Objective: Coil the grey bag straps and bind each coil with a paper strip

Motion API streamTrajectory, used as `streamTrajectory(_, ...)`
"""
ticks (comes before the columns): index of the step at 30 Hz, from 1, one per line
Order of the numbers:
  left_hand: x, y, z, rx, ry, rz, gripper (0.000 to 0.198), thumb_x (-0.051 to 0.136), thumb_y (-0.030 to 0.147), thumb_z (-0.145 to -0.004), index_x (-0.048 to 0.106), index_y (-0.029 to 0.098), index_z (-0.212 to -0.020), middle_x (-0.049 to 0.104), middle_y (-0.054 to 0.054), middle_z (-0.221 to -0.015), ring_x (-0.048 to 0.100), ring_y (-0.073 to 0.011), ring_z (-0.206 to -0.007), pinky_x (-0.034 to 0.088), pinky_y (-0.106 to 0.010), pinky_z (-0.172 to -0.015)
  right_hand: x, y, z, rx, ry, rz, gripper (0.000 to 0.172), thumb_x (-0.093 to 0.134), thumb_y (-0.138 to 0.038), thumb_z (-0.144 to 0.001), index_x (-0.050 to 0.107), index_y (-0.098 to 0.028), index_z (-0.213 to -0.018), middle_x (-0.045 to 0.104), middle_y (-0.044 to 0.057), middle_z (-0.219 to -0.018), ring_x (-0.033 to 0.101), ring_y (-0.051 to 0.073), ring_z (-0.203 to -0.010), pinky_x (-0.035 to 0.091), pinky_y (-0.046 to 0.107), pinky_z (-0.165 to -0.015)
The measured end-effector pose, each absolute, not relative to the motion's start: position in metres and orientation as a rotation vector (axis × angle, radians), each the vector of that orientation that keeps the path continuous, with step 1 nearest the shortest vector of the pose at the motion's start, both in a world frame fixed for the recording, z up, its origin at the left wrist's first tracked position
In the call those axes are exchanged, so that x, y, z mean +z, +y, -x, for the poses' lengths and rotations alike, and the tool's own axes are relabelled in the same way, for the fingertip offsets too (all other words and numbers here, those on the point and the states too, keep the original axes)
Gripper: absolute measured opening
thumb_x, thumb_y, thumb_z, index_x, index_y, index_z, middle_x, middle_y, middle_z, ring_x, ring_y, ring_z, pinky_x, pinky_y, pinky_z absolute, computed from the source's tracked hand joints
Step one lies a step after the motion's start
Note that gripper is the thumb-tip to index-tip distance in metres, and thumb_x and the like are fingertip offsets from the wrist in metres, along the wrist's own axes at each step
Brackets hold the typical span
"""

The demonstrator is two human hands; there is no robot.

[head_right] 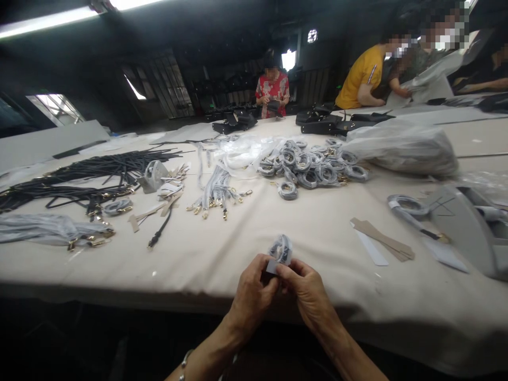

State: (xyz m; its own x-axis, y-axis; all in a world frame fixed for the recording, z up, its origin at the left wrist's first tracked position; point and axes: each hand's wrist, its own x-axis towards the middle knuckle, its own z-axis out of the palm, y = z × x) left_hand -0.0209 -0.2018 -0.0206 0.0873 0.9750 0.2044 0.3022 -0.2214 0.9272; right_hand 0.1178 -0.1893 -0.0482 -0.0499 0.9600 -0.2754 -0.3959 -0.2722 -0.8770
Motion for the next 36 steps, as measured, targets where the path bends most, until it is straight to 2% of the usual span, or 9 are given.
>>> streamTrajectory(4, -0.002, -0.194, 0.034, 0.969, 1.193, -1.497, 0.009, 0.068, 0.023, -0.075, 0.063, 0.017, -0.08, 0.056, 0.003, -0.075, 0.049, -0.0124, -0.066, 0.039, -0.022, -0.06, -0.05, -0.194, -0.112, 1.53, -0.707, 1.062, 0.037, 0.087, -0.043, -0.065, 0.074, -0.016, -0.086, 0.063, 0.0, -0.069, 0.045, 0.008, -0.053, 0.038, 0.019, -0.046)
streamTrajectory(8, 0.005, -0.185, 0.044, 0.919, 1.14, -1.349, 0.024, 0.067, 0.034, -0.077, 0.058, 0.015, -0.066, 0.05, 0.003, -0.062, 0.045, -0.0112, -0.059, 0.035, -0.022, -0.056, -0.049, -0.198, -0.111, 1.496, -0.739, 1.052, 0.034, 0.086, -0.041, -0.067, 0.074, -0.015, -0.084, 0.06, -0.002, -0.067, 0.041, 0.006, -0.052, 0.035, 0.018, -0.047)
streamTrajectory(14, 0.002, -0.179, 0.049, 0.807, 1.036, -1.34, 0.009, 0.061, 0.022, -0.071, 0.059, 0.014, -0.068, 0.056, 0.001, -0.062, 0.05, -0.0119, -0.057, 0.039, -0.023, -0.056, -0.052, -0.204, -0.113, 1.547, -0.753, 1.02, 0.031, 0.084, -0.041, -0.071, 0.074, -0.015, -0.084, 0.06, -0.002, -0.066, 0.042, 0.007, -0.055, 0.038, 0.019, -0.052)
streamTrajectory(18, 0.002, -0.175, 0.049, 0.818, 1.145, -1.403, 0.01, 0.059, 0.019, -0.069, 0.052, 0.016, -0.062, 0.047, 0.005, -0.057, 0.042, -0.009, -0.052, 0.032, -0.021, -0.05, -0.049, -0.208, -0.114, 1.584, -0.727, 1.019, 0.031, 0.085, -0.04, -0.07, 0.076, -0.017, -0.087, 0.06, -0.002, -0.066, 0.045, 0.008, -0.058, 0.041, 0.019, -0.056)
streamTrajectory(23, 0.008, -0.18, 0.042, 0.773, 1.391, -1.767, 0.01, 0.06, 0.015, -0.072, 0.054, 0.018, -0.064, 0.052, 0.004, -0.059, 0.047, -0.0113, -0.055, 0.032, -0.023, -0.053, -0.043, -0.21, -0.119, 1.636, -0.849, 1.057, 0.037, 0.083, -0.041, -0.073, 0.077, -0.018, -0.102, 0.072, 0.005, -0.091, 0.059, 0.018, -0.081, 0.051, 0.026, -0.069)
streamTrajectory(27, 0.004, -0.197, 0.031, 0.823, 1.644, -2.442, 0.013, 0.056, 0.009, -0.081, 0.062, 0.017, -0.074, 0.062, -0.002, -0.071, 0.055, -0.0173, -0.064, 0.038, -0.028, -0.059, -0.047, -0.209, -0.115, 1.529, -0.828, 1.098, 0.04, 0.083, -0.041, -0.073, 0.077, -0.018, -0.106, 0.073, 0.004, -0.087, 0.062, 0.019, -0.076, 0.052, 0.031, -0.072)
streamTrajectory(29, -0.002, -0.207, 0.027, 0.909, 1.609, -2.665, 0.02, 0.049, 0.008, -0.087, 0.066, 0.015, -0.093, 0.065, -0.005, -0.078, 0.058, -0.02, -0.068, 0.043, -0.031, -0.064, -0.049, -0.208, -0.113, 1.507, -0.756, 1.076, 0.04, 0.083, -0.042, -0.072, 0.077, -0.019, -0.105, 0.073, 0.004, -0.085, 0.063, 0.019, -0.073, 0.053, 0.032, -0.073)
streamTrajectory(32, -0.014, -0.22, 0.023, 1.043, 1.536, -2.758, 0.041, 0.04, 0.005, -0.089, 0.054, 0.009, -0.128, 0.067, -0.012, -0.1, 0.06, -0.0238, -0.087, 0.047, -0.037, -0.08, -0.046, -0.209, -0.114, 1.52, -0.702, 1.038, 0.039, 0.086, -0.04, -0.069, 0.078, -0.02, -0.103, 0.074, 0.004, -0.087, 0.066, 0.021, -0.076, 0.054, 0.032, -0.074)
streamTrajectory(36, -0.029, -0.228, 0.018, 1.057, 1.634, -2.774, 0.051, 0.038, 0.004, -0.088, 0.044, 0.003, -0.139, 0.063, -0.017, -0.117, 0.058, -0.0272, -0.103, 0.043, -0.042, -0.094, -0.034, -0.214, -0.118, 1.635, -0.7, 0.921, 0.037, 0.083, -0.037, -0.074, 0.077, -0.022, -0.107, 0.074, 0.005, -0.097, 0.068, 0.023, -0.089, 0.055, 0.033, -0.082)
